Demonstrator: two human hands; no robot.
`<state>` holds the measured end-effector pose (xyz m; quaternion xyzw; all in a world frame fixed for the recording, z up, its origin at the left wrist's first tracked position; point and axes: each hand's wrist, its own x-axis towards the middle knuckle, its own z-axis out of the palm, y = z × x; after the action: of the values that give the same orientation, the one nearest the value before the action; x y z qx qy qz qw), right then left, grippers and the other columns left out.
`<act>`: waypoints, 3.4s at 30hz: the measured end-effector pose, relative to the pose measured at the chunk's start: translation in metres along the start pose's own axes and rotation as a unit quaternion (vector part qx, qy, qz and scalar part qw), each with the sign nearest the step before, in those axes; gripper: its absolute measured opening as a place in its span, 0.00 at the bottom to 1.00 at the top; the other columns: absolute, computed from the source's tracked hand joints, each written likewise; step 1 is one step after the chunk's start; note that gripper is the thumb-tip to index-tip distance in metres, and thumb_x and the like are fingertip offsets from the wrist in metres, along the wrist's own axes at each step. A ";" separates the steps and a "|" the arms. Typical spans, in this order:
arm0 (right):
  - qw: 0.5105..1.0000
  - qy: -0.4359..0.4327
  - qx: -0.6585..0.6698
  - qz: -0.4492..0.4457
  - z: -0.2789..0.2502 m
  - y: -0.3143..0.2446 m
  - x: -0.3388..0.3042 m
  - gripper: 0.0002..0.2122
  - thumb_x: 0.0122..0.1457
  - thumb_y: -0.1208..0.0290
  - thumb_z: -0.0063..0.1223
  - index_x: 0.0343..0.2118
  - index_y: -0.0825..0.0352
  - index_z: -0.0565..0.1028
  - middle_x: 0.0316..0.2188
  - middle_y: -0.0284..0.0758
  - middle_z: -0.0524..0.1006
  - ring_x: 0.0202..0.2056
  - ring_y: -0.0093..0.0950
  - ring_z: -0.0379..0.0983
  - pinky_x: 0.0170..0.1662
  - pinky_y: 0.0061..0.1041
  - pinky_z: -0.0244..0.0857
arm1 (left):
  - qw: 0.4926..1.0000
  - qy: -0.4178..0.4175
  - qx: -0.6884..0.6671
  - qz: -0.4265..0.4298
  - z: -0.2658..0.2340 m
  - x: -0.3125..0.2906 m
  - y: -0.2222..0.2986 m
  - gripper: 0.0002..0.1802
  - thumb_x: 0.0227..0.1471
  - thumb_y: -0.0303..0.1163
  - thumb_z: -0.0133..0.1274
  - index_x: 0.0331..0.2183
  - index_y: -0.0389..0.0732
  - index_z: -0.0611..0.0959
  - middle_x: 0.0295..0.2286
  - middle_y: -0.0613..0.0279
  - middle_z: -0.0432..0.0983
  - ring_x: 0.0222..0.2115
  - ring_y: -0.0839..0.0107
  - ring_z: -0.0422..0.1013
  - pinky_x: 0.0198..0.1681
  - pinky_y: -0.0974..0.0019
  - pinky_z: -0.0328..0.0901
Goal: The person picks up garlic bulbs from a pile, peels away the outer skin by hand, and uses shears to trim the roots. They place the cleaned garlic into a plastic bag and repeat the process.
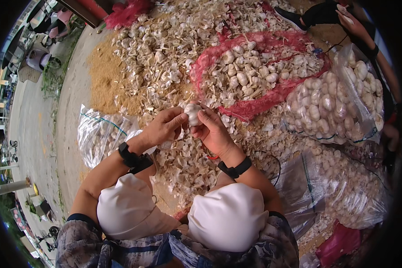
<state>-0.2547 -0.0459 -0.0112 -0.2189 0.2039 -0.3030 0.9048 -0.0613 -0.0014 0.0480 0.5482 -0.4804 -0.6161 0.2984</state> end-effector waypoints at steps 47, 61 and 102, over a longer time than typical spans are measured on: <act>0.992 0.032 -0.118 -0.022 0.017 0.001 -0.002 0.21 0.62 0.68 0.54 0.57 0.62 0.66 0.38 0.26 0.74 0.32 0.16 0.71 0.32 0.16 0.67 | 0.998 0.038 -0.029 -0.051 -0.006 -0.008 0.009 0.06 0.56 0.27 0.49 0.36 0.37 0.71 0.23 0.67 0.71 0.21 0.80 0.67 0.22 0.74 0.61; 0.998 -0.037 -0.016 0.056 -0.006 0.002 -0.001 0.21 0.61 0.61 0.55 0.55 0.62 0.68 0.37 0.28 0.75 0.33 0.18 0.72 0.32 0.19 0.67 | 0.996 0.005 -0.088 -0.024 -0.009 -0.007 0.003 0.04 0.56 0.27 0.48 0.32 0.37 0.73 0.18 0.68 0.71 0.17 0.82 0.65 0.19 0.75 0.58; 0.990 0.005 -0.142 -0.024 0.012 -0.003 -0.004 0.20 0.60 0.65 0.50 0.53 0.68 0.66 0.40 0.34 0.75 0.35 0.23 0.75 0.37 0.23 0.73 | 0.997 -0.020 -0.011 -0.069 -0.013 -0.013 0.015 0.09 0.57 0.33 0.59 0.32 0.38 0.80 0.19 0.72 0.74 0.17 0.85 0.64 0.19 0.78 0.58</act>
<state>-0.2532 -0.0418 0.0013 -0.3487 0.2439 -0.2939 0.8559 -0.0480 0.0010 0.0672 0.5646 -0.4402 -0.6512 0.2518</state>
